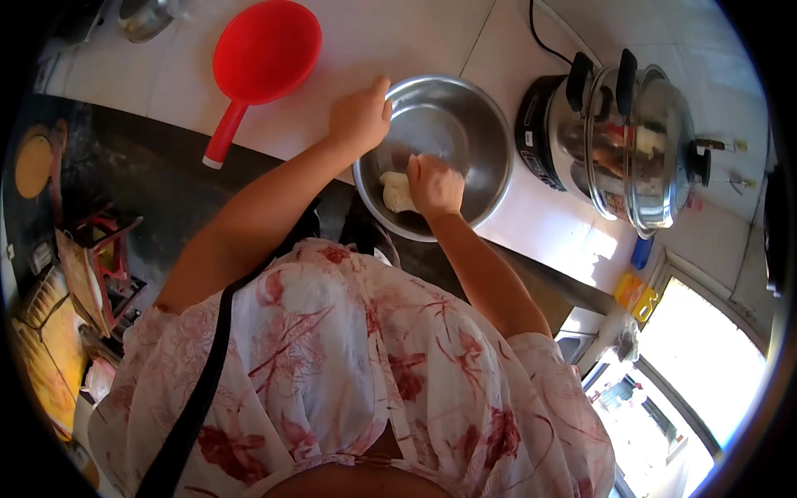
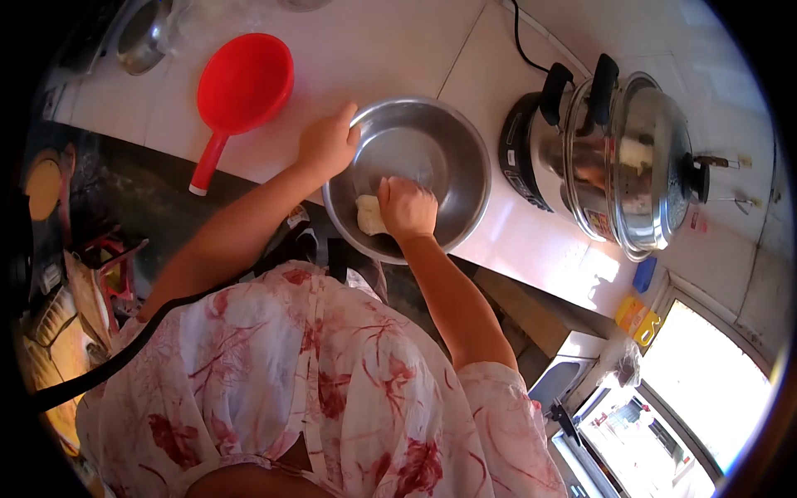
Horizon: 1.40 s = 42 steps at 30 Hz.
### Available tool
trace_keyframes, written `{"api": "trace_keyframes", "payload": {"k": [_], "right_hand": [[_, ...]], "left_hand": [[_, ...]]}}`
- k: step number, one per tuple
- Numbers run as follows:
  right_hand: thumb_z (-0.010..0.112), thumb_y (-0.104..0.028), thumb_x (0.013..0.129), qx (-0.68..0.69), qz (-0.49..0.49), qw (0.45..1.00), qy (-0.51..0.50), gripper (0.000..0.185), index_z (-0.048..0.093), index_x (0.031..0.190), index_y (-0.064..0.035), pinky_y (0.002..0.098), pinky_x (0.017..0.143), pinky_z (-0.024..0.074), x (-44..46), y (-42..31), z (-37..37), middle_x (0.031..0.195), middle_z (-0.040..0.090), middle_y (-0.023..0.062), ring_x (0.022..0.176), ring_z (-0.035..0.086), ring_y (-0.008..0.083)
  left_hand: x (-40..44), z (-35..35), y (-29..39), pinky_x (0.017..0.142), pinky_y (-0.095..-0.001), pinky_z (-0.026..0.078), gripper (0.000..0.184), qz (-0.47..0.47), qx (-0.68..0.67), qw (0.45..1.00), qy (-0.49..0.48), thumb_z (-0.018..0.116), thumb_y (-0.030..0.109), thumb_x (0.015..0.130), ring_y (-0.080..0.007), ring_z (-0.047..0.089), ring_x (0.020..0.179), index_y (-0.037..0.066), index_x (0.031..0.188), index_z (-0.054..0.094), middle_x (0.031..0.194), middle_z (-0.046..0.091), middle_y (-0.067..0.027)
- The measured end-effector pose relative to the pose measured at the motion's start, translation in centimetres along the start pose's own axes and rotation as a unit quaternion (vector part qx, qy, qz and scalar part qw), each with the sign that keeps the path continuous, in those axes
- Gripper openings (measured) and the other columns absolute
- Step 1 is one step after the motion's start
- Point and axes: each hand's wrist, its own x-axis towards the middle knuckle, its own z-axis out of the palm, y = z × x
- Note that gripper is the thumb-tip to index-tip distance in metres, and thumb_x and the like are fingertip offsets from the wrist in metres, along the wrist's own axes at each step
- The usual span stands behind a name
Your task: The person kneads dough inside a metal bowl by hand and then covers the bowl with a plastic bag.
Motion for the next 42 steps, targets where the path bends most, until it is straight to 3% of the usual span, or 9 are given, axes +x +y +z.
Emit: {"api": "trace_keyframes", "payload": {"k": [6, 12, 17, 19, 20, 23, 28, 35, 42], "right_hand": [[0.059, -0.027, 0.084, 0.044, -0.011, 0.999, -0.019, 0.028, 0.058, 0.063, -0.0087, 0.0430, 0.058, 0.0490, 0.1, 0.3, 0.1, 0.065, 0.061, 0.0120, 0.064, 0.061, 0.0334], [0.038, -0.038, 0.089, 0.142, 0.143, 0.970, -0.138, 0.045, 0.069, 0.070, -0.0105, 0.0401, 0.066, 0.0511, 3.6, 3.1, 0.3, 0.066, 0.066, 0.0100, 0.065, 0.064, 0.0352], [0.042, -0.039, 0.089, 0.200, 0.282, 0.936, -0.071, 0.041, 0.069, 0.074, -0.0123, 0.0397, 0.067, 0.0505, 4.2, 2.1, -2.1, 0.069, 0.067, 0.0068, 0.074, 0.065, 0.0321], [0.052, -0.035, 0.088, 0.115, 0.006, 0.992, -0.051, 0.031, 0.069, 0.081, -0.0104, 0.0353, 0.069, 0.0504, 2.4, 2.5, -0.5, 0.079, 0.067, 0.0087, 0.079, 0.065, 0.0280], [0.065, -0.033, 0.081, 0.158, 0.025, 0.965, -0.207, 0.029, 0.066, 0.103, -0.0141, 0.0386, 0.081, 0.0478, 2.0, 2.7, -1.0, 0.106, 0.063, 0.0090, 0.099, 0.061, 0.0258], [0.072, -0.036, 0.073, 0.032, -0.143, 0.961, -0.233, 0.053, 0.055, 0.121, -0.0216, 0.0484, 0.094, 0.0393, 0.5, 2.1, -4.1, 0.126, 0.052, 0.0055, 0.117, 0.049, 0.0265], [0.075, -0.037, 0.068, -0.060, -0.105, 0.927, -0.354, 0.073, 0.045, 0.132, -0.0205, 0.0526, 0.099, 0.0349, 0.3, 1.2, -4.4, 0.134, 0.046, 0.0090, 0.125, 0.043, 0.0299], [0.074, -0.046, 0.067, 0.062, 0.095, 0.993, 0.021, 0.080, 0.043, 0.135, -0.0171, 0.0479, 0.095, 0.0391, 3.1, 0.6, -1.3, 0.125, 0.054, 0.0144, 0.118, 0.048, 0.0361], [0.067, -0.045, 0.075, -0.048, 0.095, 0.993, -0.057, 0.079, 0.032, 0.141, -0.0174, 0.0527, 0.092, 0.0383, 4.6, -1.1, -0.9, 0.133, 0.042, 0.0153, 0.119, 0.046, 0.0373]], "left_hand": [[0.0, -0.2, 0.2, 0.056, -0.0502, 0.045, 0.019, -0.011, 0.002, 1.000, -0.011, 0.055, 0.020, 0.086, -0.0386, 0.060, 0.063, 0.007, 0.099, 0.049, 0.066, 0.061, -0.0174], [0.1, -0.2, 0.1, 0.057, -0.0480, 0.047, 0.018, 0.002, 0.019, 1.000, -0.014, 0.056, 0.018, 0.086, -0.0359, 0.062, 0.065, 0.006, 0.098, 0.048, 0.068, 0.062, -0.0158], [-0.5, -0.3, 0.1, 0.058, -0.0492, 0.047, 0.017, -0.003, -0.003, 1.000, -0.005, 0.054, 0.016, 0.086, -0.0371, 0.062, 0.065, 0.005, 0.097, 0.047, 0.068, 0.062, -0.0163], [-0.2, -0.1, 0.1, 0.058, -0.0498, 0.046, 0.017, -0.007, 0.010, 1.000, -0.002, 0.054, 0.016, 0.086, -0.0377, 0.061, 0.065, 0.005, 0.098, 0.048, 0.069, 0.062, -0.0168], [-0.2, -0.1, 0.2, 0.058, -0.0498, 0.046, 0.017, -0.007, 0.008, 1.000, -0.003, 0.054, 0.016, 0.086, -0.0377, 0.061, 0.065, 0.005, 0.098, 0.048, 0.069, 0.062, -0.0168], [-0.2, -0.3, 0.1, 0.058, -0.0498, 0.046, 0.018, -0.009, 0.026, 0.999, -0.017, 0.053, 0.016, 0.086, -0.0376, 0.061, 0.065, 0.004, 0.099, 0.048, 0.069, 0.062, -0.0171], [-0.2, 0.1, -0.2, 0.059, -0.0523, 0.046, 0.020, 0.006, -0.008, 1.000, 0.010, 0.053, 0.020, 0.088, -0.0406, 0.060, 0.065, 0.006, 0.099, 0.046, 0.067, 0.061, -0.0185], [-0.2, 0.0, 0.0, 0.059, -0.0525, 0.046, 0.021, -0.004, 0.016, 1.000, -0.005, 0.054, 0.020, 0.088, -0.0409, 0.060, 0.066, 0.006, 0.100, 0.045, 0.067, 0.061, -0.0186], [-0.5, -0.2, -0.4, 0.058, -0.0527, 0.044, 0.020, -0.010, -0.005, 1.000, 0.007, 0.053, 0.020, 0.088, -0.0412, 0.059, 0.064, 0.006, 0.100, 0.045, 0.066, 0.061, -0.0190]]}}
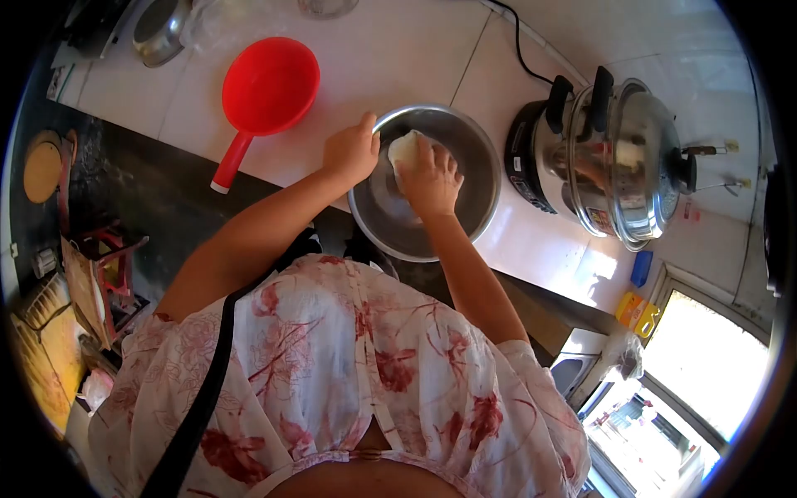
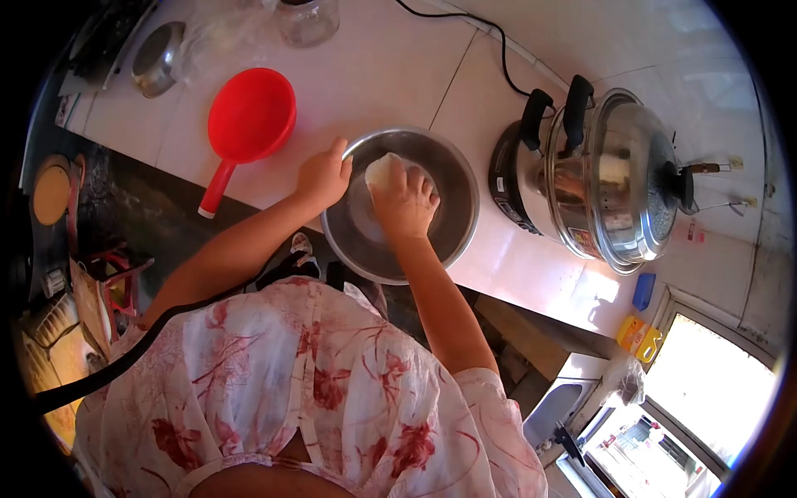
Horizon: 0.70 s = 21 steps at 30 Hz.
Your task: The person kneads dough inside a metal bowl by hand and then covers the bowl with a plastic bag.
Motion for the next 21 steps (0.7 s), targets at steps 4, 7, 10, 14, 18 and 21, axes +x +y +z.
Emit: {"api": "trace_keyframes", "payload": {"k": [4, 7, 10, 14, 18, 21], "right_hand": [[0.068, -0.043, 0.074, 0.055, -0.052, 0.994, 0.084, 0.079, 0.035, 0.137, -0.0080, 0.0501, 0.089, 0.0412, 0.8, -0.2, 3.1, 0.132, 0.043, 0.0152, 0.116, 0.047, 0.0351], [0.069, -0.040, 0.073, -0.012, -0.066, 0.990, 0.128, 0.077, 0.039, 0.134, -0.0040, 0.0493, 0.088, 0.0422, 0.6, -0.9, 4.4, 0.131, 0.043, 0.0156, 0.113, 0.048, 0.0342], [0.070, -0.038, 0.071, -0.031, -0.089, 0.979, 0.182, 0.076, 0.040, 0.133, -0.0053, 0.0492, 0.087, 0.0416, 0.9, -1.5, 5.2, 0.130, 0.043, 0.0157, 0.111, 0.047, 0.0339], [0.071, -0.037, 0.069, -0.053, -0.113, 0.971, 0.202, 0.077, 0.040, 0.132, -0.0054, 0.0495, 0.087, 0.0410, 1.4, -1.8, 5.4, 0.129, 0.044, 0.0159, 0.111, 0.047, 0.0346], [0.071, -0.035, 0.068, -0.028, -0.118, 0.968, 0.218, 0.076, 0.041, 0.132, -0.0082, 0.0502, 0.088, 0.0402, 2.2, -1.6, 6.0, 0.128, 0.045, 0.0141, 0.111, 0.048, 0.0328], [0.072, -0.034, 0.068, 0.019, -0.095, 0.983, 0.157, 0.076, 0.041, 0.133, -0.0091, 0.0482, 0.090, 0.0406, 2.2, -1.2, 4.7, 0.129, 0.046, 0.0135, 0.113, 0.048, 0.0305]], "left_hand": [[0.0, -0.2, 0.2, 0.055, -0.0487, 0.046, 0.017, 0.013, 0.029, 0.999, 0.004, 0.054, 0.016, 0.086, -0.0373, 0.060, 0.062, 0.005, 0.097, 0.047, 0.066, 0.062, -0.0154], [0.0, -0.2, 0.3, 0.054, -0.0484, 0.046, 0.015, 0.005, 0.021, 1.000, -0.004, 0.054, 0.016, 0.086, -0.0373, 0.060, 0.061, 0.005, 0.095, 0.047, 0.066, 0.062, -0.0154], [0.1, -0.2, 0.4, 0.054, -0.0486, 0.046, 0.015, 0.006, 0.018, 1.000, 0.004, 0.054, 0.016, 0.087, -0.0376, 0.060, 0.060, 0.005, 0.095, 0.047, 0.065, 0.062, -0.0158], [0.1, -0.1, 0.2, 0.053, -0.0491, 0.046, 0.015, 0.015, 0.013, 1.000, 0.018, 0.053, 0.016, 0.087, -0.0381, 0.060, 0.059, 0.006, 0.095, 0.047, 0.065, 0.061, -0.0162], [0.6, -0.4, 0.3, 0.054, -0.0496, 0.046, 0.016, 0.014, 0.027, 0.999, 0.020, 0.054, 0.017, 0.087, -0.0383, 0.060, 0.060, 0.006, 0.096, 0.047, 0.065, 0.061, -0.0166], [0.3, -0.3, 0.4, 0.055, -0.0496, 0.046, 0.016, -0.002, 0.025, 1.000, 0.018, 0.054, 0.017, 0.086, -0.0381, 0.060, 0.061, 0.006, 0.096, 0.047, 0.066, 0.062, -0.0164]]}}
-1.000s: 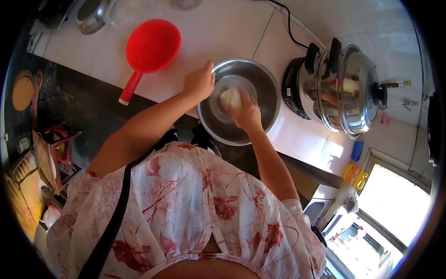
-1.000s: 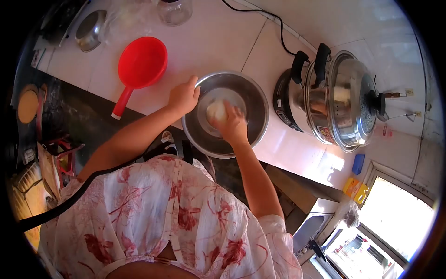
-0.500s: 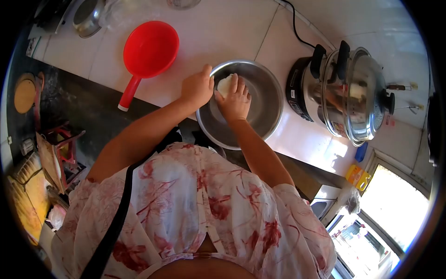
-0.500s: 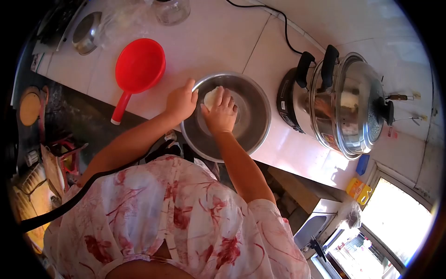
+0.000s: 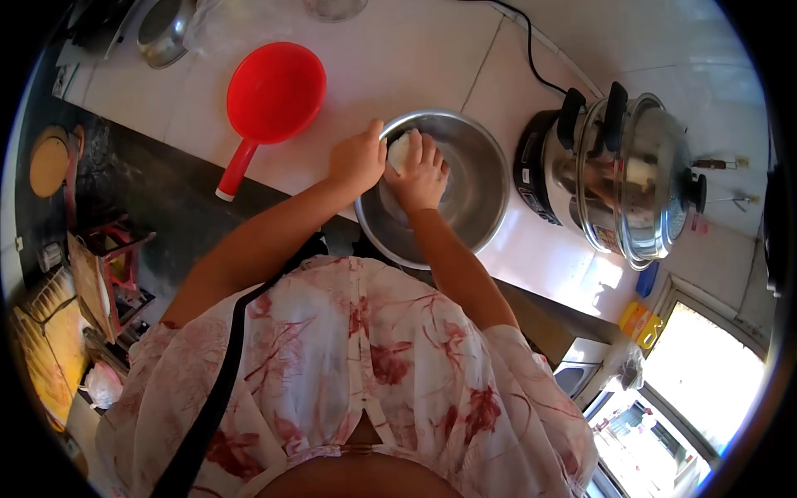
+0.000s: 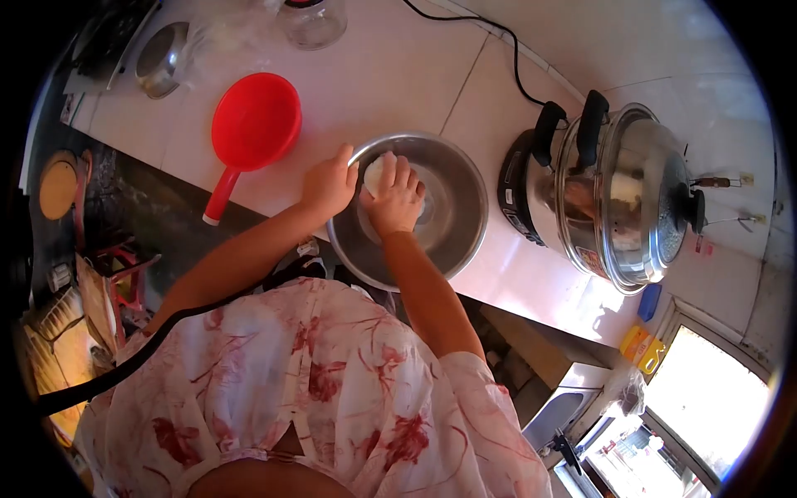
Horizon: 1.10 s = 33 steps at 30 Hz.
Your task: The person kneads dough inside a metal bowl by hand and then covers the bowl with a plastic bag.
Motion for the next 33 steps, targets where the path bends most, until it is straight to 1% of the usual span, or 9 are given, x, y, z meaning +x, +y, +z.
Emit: {"api": "trace_keyframes", "payload": {"k": [2, 6, 8, 9, 12, 18, 21, 24, 33], "right_hand": [[0.072, -0.033, 0.069, 0.031, 0.020, 0.998, -0.050, 0.076, 0.042, 0.134, -0.0091, 0.0460, 0.092, 0.0414, 1.2, 0.9, -2.2, 0.129, 0.048, 0.0137, 0.114, 0.049, 0.0292], [0.068, -0.028, 0.079, 0.474, 0.180, 0.838, -0.202, 0.063, 0.048, 0.134, -0.0050, 0.0311, 0.092, 0.0452, 2.0, 4.0, -5.2, 0.119, 0.060, 0.0134, 0.107, 0.058, 0.0219], [0.063, -0.019, 0.082, 0.683, 0.281, 0.636, -0.225, 0.052, 0.052, 0.130, -0.0044, 0.0318, 0.090, 0.0461, 0.8, 4.6, -5.6, 0.116, 0.062, 0.0115, 0.104, 0.059, 0.0203], [0.057, -0.013, 0.085, 0.569, 0.231, 0.757, -0.222, 0.040, 0.057, 0.124, -0.0027, 0.0309, 0.091, 0.0457, 0.7, 5.1, -5.4, 0.114, 0.062, 0.0124, 0.105, 0.059, 0.0206], [0.053, -0.010, 0.088, 0.376, 0.143, 0.905, -0.138, 0.031, 0.061, 0.116, -0.0007, 0.0284, 0.088, 0.0457, -0.7, 7.9, -3.2, 0.112, 0.063, 0.0124, 0.102, 0.059, 0.0192], [0.052, -0.006, 0.087, 0.499, 0.238, 0.833, 0.014, 0.021, 0.064, 0.104, -0.0003, 0.0285, 0.083, 0.0465, -3.1, 5.3, -6.6, 0.100, 0.065, 0.0133, 0.094, 0.062, 0.0228], [0.056, -0.006, 0.084, 0.286, 0.014, 0.958, 0.029, 0.021, 0.064, 0.102, 0.0008, 0.0374, 0.088, 0.0461, -3.7, 3.2, -8.4, 0.108, 0.062, 0.0140, 0.100, 0.060, 0.0293], [0.062, -0.022, 0.082, 0.058, -0.188, 0.978, -0.075, 0.048, 0.053, 0.124, -0.0027, 0.0408, 0.107, 0.0329, -5.6, 2.3, -7.0, 0.136, 0.046, 0.0146, 0.129, 0.041, 0.0282], [0.062, -0.029, 0.082, -0.056, -0.245, 0.942, -0.222, 0.056, 0.047, 0.129, -0.0033, 0.0394, 0.116, 0.0154, -5.6, 1.6, -7.0, 0.147, 0.032, 0.0107, 0.139, 0.026, 0.0243]], "left_hand": [[0.1, 0.2, -0.1, 0.055, -0.0495, 0.046, 0.017, -0.007, -0.007, 1.000, 0.004, 0.055, 0.017, 0.086, -0.0379, 0.061, 0.062, 0.006, 0.096, 0.047, 0.067, 0.062, -0.0163], [0.3, 0.2, -0.1, 0.058, -0.0521, 0.045, 0.021, -0.004, -0.028, 1.000, -0.009, 0.053, 0.020, 0.088, -0.0411, 0.060, 0.066, 0.005, 0.102, 0.046, 0.069, 0.061, -0.0193], [0.0, 0.1, 0.0, 0.058, -0.0522, 0.045, 0.021, -0.010, -0.022, 1.000, -0.005, 0.053, 0.020, 0.088, -0.0411, 0.060, 0.067, 0.005, 0.100, 0.046, 0.069, 0.061, -0.0194], [-0.1, 0.1, -0.1, 0.058, -0.0522, 0.045, 0.021, -0.011, -0.022, 1.000, -0.005, 0.053, 0.020, 0.088, -0.0411, 0.060, 0.067, 0.005, 0.100, 0.046, 0.069, 0.061, -0.0194], [-0.1, 0.1, -0.3, 0.057, -0.0496, 0.046, 0.019, -0.014, 0.002, 1.000, -0.009, 0.054, 0.017, 0.087, -0.0383, 0.060, 0.065, 0.005, 0.099, 0.046, 0.068, 0.062, -0.0159], [-0.1, 0.1, -0.2, 0.057, -0.0499, 0.046, 0.018, -0.006, -0.003, 1.000, 0.004, 0.053, 0.017, 0.088, -0.0384, 0.061, 0.065, 0.004, 0.099, 0.046, 0.068, 0.062, -0.0167], [-0.1, 0.1, -0.2, 0.058, -0.0498, 0.046, 0.019, -0.007, -0.003, 1.000, 0.000, 0.053, 0.017, 0.088, -0.0384, 0.061, 0.065, 0.004, 0.100, 0.046, 0.068, 0.062, -0.0168], [-0.3, 0.4, -0.3, 0.058, -0.0495, 0.047, 0.021, -0.003, 0.008, 1.000, 0.008, 0.053, 0.018, 0.087, -0.0384, 0.062, 0.066, 0.004, 0.102, 0.047, 0.069, 0.063, -0.0172], [-0.3, -1.7, -0.1, 0.070, -0.0457, 0.049, 0.031, -0.028, -0.078, 0.996, -0.024, 0.058, 0.022, 0.086, -0.0362, 0.062, 0.080, 0.003, 0.110, 0.050, 0.084, 0.065, -0.0177]]}}
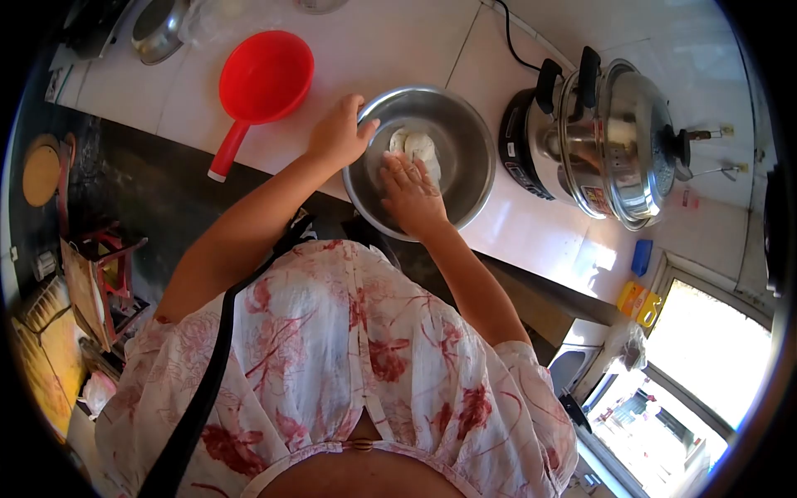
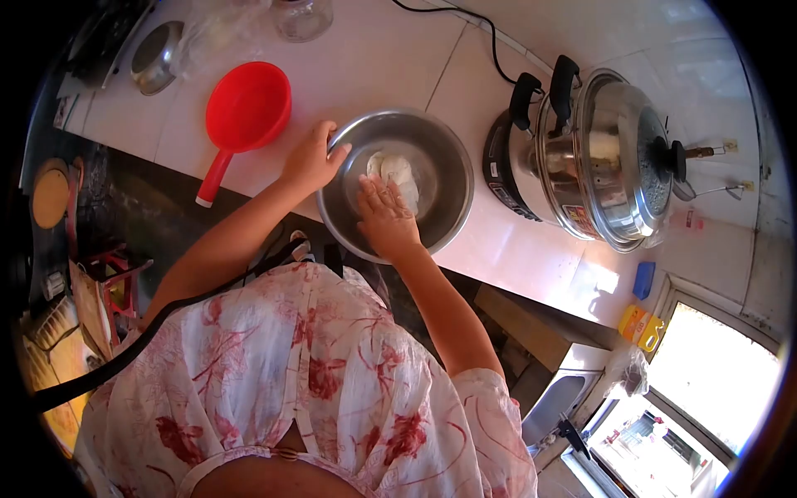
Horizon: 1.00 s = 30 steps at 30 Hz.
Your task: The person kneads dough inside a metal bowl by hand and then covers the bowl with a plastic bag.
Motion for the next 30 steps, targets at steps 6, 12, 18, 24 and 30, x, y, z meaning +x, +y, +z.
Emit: {"api": "trace_keyframes", "payload": {"k": [6, 12, 18, 24, 30], "right_hand": [[0.059, -0.018, 0.079, 0.038, -0.040, 0.996, 0.065, 0.040, 0.057, 0.115, -0.0019, 0.0400, 0.110, 0.0290, 1.0, -1.5, -1.8, 0.126, 0.054, 0.0111, 0.123, 0.047, 0.0252], [0.055, -0.009, 0.075, 0.078, -0.080, 0.984, 0.137, 0.024, 0.062, 0.098, -0.0028, 0.0375, 0.093, 0.0435, 0.8, -1.9, -2.5, 0.104, 0.060, 0.0091, 0.103, 0.057, 0.0251], [0.062, -0.010, 0.072, 0.089, -0.076, 0.980, 0.164, 0.025, 0.065, 0.097, -0.0086, 0.0376, 0.084, 0.0486, -0.1, -1.3, -1.6, 0.107, 0.061, 0.0050, 0.101, 0.058, 0.0253], [0.061, -0.009, 0.081, 0.219, -0.008, 0.964, 0.150, 0.022, 0.066, 0.101, -0.0045, 0.0345, 0.077, 0.0521, -0.4, 1.0, -0.3, 0.092, 0.065, 0.0053, 0.088, 0.063, 0.0228], [0.059, -0.017, 0.090, 0.677, 0.319, 0.645, 0.155, 0.023, 0.066, 0.105, -0.0006, 0.0243, 0.066, 0.0472, 0.2, 4.2, -0.1, 0.090, 0.069, 0.0082, 0.072, 0.061, 0.0100]], "left_hand": [[-1.3, -2.3, 2.7, 0.082, -0.0367, 0.047, 0.027, 0.264, -0.089, 0.959, -0.057, 0.067, 0.016, 0.080, -0.0269, 0.058, 0.095, 0.005, 0.104, 0.062, 0.094, 0.064, -0.0080], [0.0, 0.5, 3.0, 0.073, -0.0337, 0.047, 0.014, 0.220, -0.204, 0.905, -0.301, 0.066, 0.013, 0.080, -0.0246, 0.062, 0.082, 0.004, 0.091, 0.067, 0.086, 0.065, -0.0102], [0.3, 3.7, 2.7, 0.073, -0.0365, 0.048, 0.012, 0.167, -0.077, 0.958, -0.218, 0.060, 0.015, 0.085, -0.0300, 0.062, 0.081, 0.005, 0.088, 0.066, 0.083, 0.064, -0.0141], [0.8, 5.0, 1.3, 0.069, -0.0375, 0.049, 0.014, 0.319, -0.141, 0.933, -0.094, 0.057, 0.016, 0.089, -0.0298, 0.062, 0.074, 0.005, 0.090, 0.066, 0.085, 0.065, -0.0141], [0.0, -6.3, -3.5, 0.070, -0.0367, 0.050, 0.017, 0.104, -0.154, 0.964, 0.191, 0.061, 0.020, 0.089, -0.0260, 0.064, 0.080, 0.005, 0.097, 0.063, 0.089, 0.065, -0.0131]]}}
